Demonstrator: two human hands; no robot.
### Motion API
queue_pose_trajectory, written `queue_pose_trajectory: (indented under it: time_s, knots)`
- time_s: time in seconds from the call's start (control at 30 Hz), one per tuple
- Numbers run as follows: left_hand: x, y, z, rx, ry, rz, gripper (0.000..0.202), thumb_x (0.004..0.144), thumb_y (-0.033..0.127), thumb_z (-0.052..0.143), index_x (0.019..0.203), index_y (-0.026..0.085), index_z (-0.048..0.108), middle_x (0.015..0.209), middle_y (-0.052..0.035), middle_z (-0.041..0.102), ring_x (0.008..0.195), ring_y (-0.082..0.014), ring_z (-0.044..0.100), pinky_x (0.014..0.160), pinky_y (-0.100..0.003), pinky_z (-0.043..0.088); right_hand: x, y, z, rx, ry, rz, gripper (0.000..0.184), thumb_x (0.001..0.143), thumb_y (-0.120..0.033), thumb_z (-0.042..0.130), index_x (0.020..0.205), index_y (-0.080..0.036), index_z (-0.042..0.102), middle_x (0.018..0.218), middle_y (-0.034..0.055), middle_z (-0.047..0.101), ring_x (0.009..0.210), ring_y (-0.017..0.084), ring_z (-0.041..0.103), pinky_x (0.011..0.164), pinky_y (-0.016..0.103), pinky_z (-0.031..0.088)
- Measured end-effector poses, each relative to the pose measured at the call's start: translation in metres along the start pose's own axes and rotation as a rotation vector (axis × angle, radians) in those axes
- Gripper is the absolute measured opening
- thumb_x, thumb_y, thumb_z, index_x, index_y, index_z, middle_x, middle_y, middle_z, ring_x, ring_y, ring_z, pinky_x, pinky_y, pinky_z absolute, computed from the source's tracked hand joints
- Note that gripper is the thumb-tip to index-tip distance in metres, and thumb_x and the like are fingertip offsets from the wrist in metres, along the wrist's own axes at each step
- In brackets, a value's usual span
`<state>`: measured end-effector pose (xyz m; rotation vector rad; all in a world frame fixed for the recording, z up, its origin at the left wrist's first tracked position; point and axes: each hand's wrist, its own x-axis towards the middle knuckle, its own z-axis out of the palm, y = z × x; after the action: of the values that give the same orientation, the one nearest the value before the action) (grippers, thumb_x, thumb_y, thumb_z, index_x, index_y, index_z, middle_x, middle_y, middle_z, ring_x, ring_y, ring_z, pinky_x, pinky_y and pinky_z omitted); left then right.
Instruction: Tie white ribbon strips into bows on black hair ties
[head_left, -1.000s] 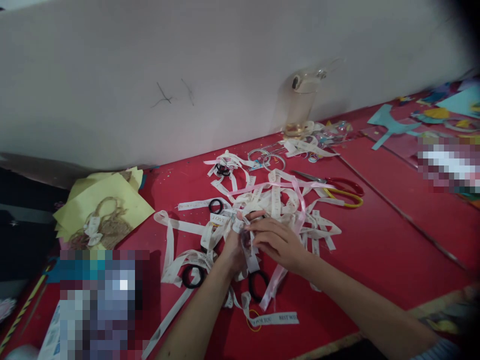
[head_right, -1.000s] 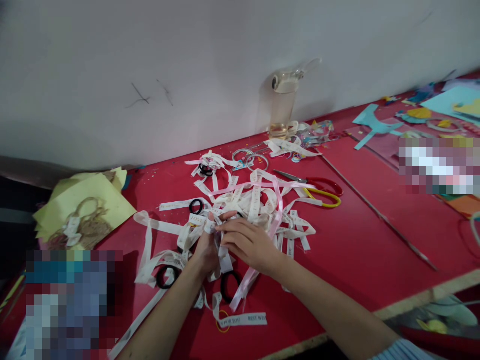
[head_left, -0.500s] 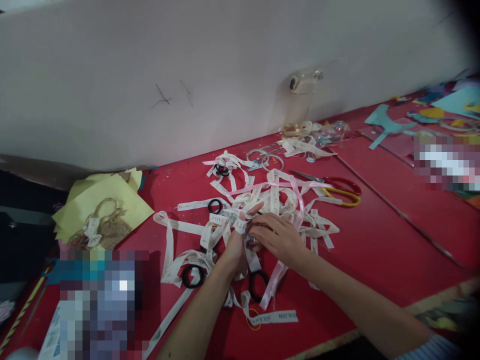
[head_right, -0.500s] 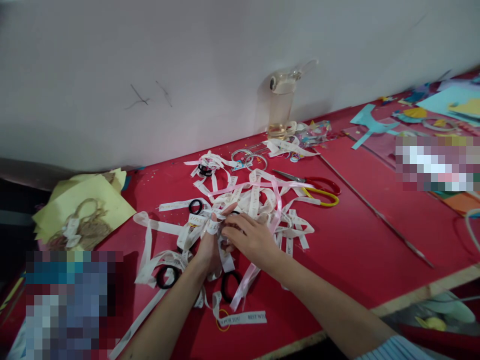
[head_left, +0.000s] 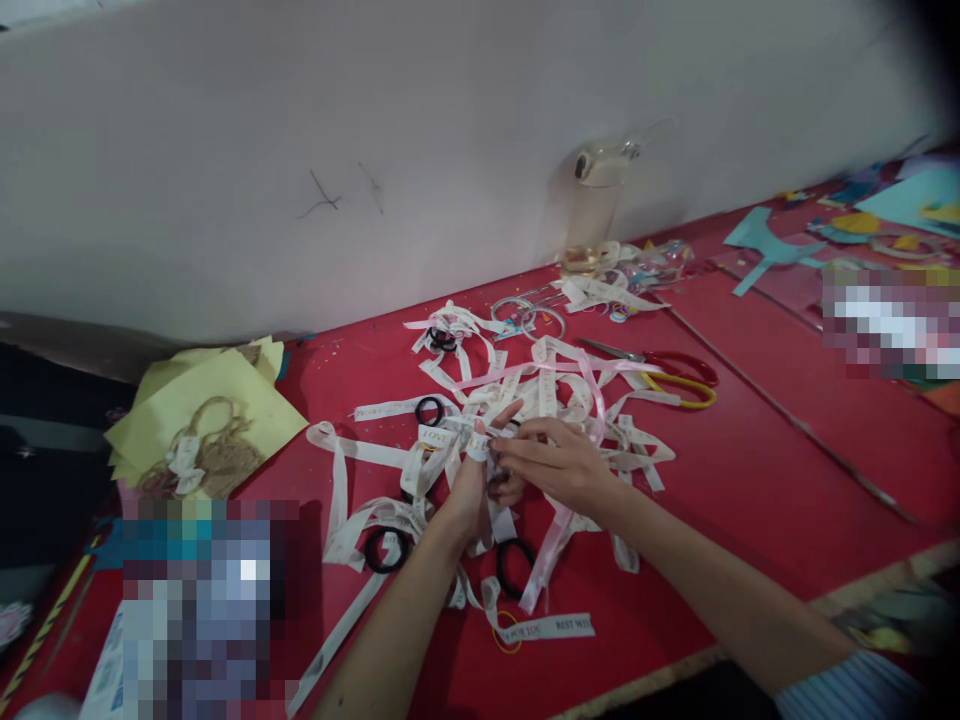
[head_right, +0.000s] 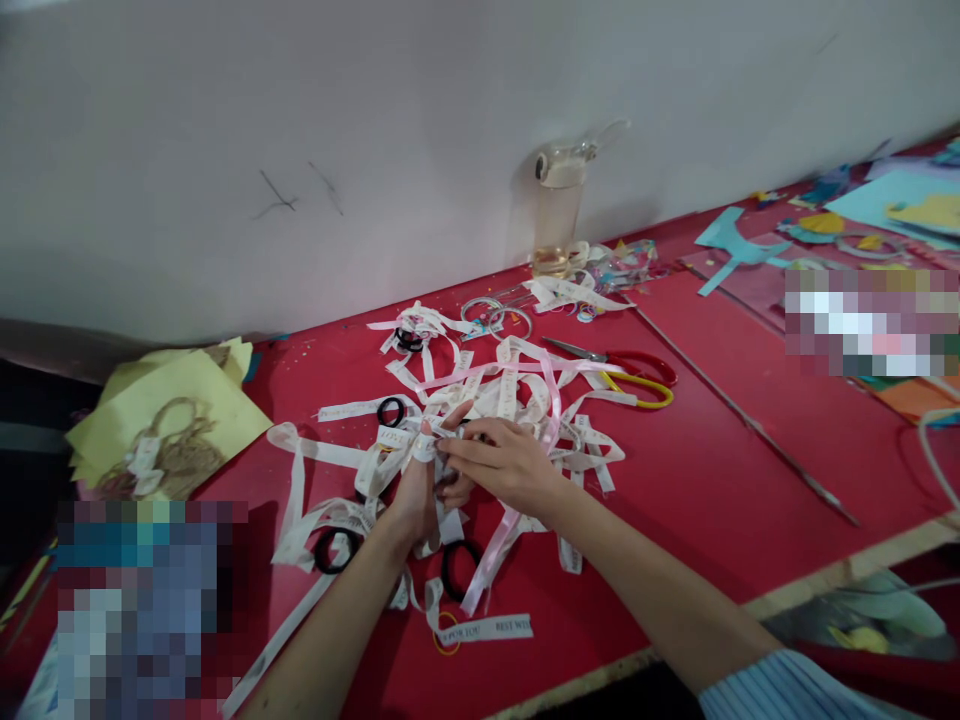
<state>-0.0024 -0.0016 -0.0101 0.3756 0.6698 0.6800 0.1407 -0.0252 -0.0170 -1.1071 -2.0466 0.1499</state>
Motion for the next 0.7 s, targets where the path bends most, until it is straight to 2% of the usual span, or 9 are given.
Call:
queue_pose_trajectory:
  time_s: [0.17,0.23,0.33,0.43,0.57,0.7]
  knots:
    - [-0.004,0.003,0.000,0.009,-0.144,-0.113,0.050,0.077,0.066,0.046,0.084,0.018,0.058,0.044,0.0094,0.025,0.033,-0.0032,0.010,0.034,-0.016,0.010,0.001,0.009,-0.006,-0.139,0.022,-0.285,0.031,0.085,-0.018,0.062,0.115,-0.023,0.059,0.103,0.0032,0.068,0.106,0.020,0.057,0.082,0.036,0.049]
    - [-0.006,0.005,0.001,-0.018,-0.183,-0.153,0.050,0.077,0.066,0.044,0.076,0.018,0.055,0.043,0.0092,0.025,0.032,-0.0028,0.010,0.034,-0.015,0.009,0.001,0.008,-0.008,-0.137,0.002,-0.309,0.032,0.084,-0.018,0.062,0.116,-0.022,0.058,0.104,0.0035,0.068,0.109,0.021,0.055,0.084,0.036,0.049]
    - [-0.009,0.009,0.001,-0.067,-0.179,-0.210,0.051,0.077,0.067,0.044,0.070,0.016,0.052,0.043,0.0083,0.027,0.031,-0.0021,0.011,0.034,-0.015,0.008,0.002,0.004,-0.012,-0.085,0.013,-0.267,0.029,0.087,-0.018,0.058,0.116,-0.024,0.058,0.103,0.0035,0.068,0.104,0.019,0.059,0.084,0.034,0.050]
    - [-0.009,0.010,0.002,-0.082,-0.146,-0.249,0.052,0.076,0.067,0.046,0.074,0.016,0.054,0.044,0.0084,0.028,0.031,-0.0018,0.012,0.033,-0.015,0.009,0.003,0.000,-0.016,-0.033,0.010,-0.265,0.025,0.090,-0.017,0.054,0.112,-0.027,0.059,0.106,0.0029,0.067,0.103,0.018,0.059,0.085,0.034,0.049]
    - [-0.007,0.009,0.003,-0.054,-0.135,-0.208,0.050,0.076,0.066,0.047,0.084,0.017,0.057,0.044,0.0100,0.022,0.031,-0.0028,0.011,0.034,-0.015,0.009,0.007,-0.001,-0.016,-0.042,-0.038,-0.354,0.020,0.087,-0.016,0.058,0.105,-0.022,0.060,0.111,0.0036,0.067,0.110,0.021,0.055,0.090,0.039,0.046]
    - [-0.007,0.010,0.005,-0.021,-0.159,-0.170,0.051,0.078,0.064,0.046,0.093,0.017,0.059,0.045,0.0097,0.026,0.033,-0.0030,0.011,0.034,-0.015,0.011,0.007,0.001,-0.011,0.012,-0.011,-0.298,0.019,0.088,-0.012,0.053,0.104,-0.021,0.059,0.106,0.0035,0.069,0.106,0.020,0.055,0.088,0.039,0.047]
